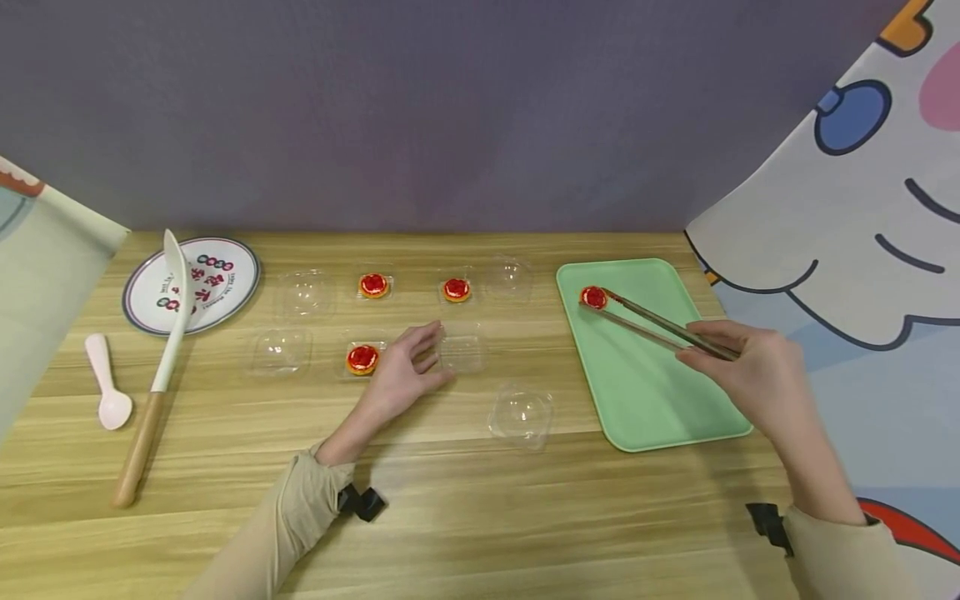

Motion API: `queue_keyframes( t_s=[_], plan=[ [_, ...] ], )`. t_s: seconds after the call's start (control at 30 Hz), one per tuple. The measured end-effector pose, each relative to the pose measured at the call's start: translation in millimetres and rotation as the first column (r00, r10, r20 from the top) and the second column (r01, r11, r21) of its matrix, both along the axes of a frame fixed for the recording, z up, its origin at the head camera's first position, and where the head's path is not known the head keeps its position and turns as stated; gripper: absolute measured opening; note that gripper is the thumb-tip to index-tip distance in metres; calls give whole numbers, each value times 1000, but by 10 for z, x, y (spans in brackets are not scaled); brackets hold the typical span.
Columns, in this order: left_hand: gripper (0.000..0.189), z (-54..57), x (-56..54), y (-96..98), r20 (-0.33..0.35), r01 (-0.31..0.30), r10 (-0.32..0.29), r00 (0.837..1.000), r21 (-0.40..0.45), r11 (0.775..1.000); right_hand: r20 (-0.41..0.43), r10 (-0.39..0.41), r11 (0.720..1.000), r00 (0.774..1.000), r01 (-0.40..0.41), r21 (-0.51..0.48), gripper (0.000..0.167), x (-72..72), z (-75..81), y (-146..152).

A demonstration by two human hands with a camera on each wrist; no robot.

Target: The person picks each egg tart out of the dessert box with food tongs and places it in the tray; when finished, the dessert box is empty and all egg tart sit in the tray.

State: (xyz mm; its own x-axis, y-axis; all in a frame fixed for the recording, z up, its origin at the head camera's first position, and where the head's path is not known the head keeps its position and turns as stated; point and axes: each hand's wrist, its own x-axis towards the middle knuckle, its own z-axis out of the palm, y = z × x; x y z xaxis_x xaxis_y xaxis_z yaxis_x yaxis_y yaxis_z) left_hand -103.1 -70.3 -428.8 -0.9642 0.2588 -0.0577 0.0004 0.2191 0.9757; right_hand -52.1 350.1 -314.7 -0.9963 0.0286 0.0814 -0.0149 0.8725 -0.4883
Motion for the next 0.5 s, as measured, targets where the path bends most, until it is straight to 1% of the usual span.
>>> queue_keyframes(
  t_s=[0.27, 0.5],
  plan=[
    [80, -4, -2, 2, -6, 0, 0, 1000, -4, 1000, -3, 1, 998, 1000, -1, 57, 43, -51, -54, 74],
    [80, -6, -1, 3, 2, 3, -3, 1000, 1, 1000, 16, -7, 995, 1000, 5, 102, 44, -75, -106, 96]
  ],
)
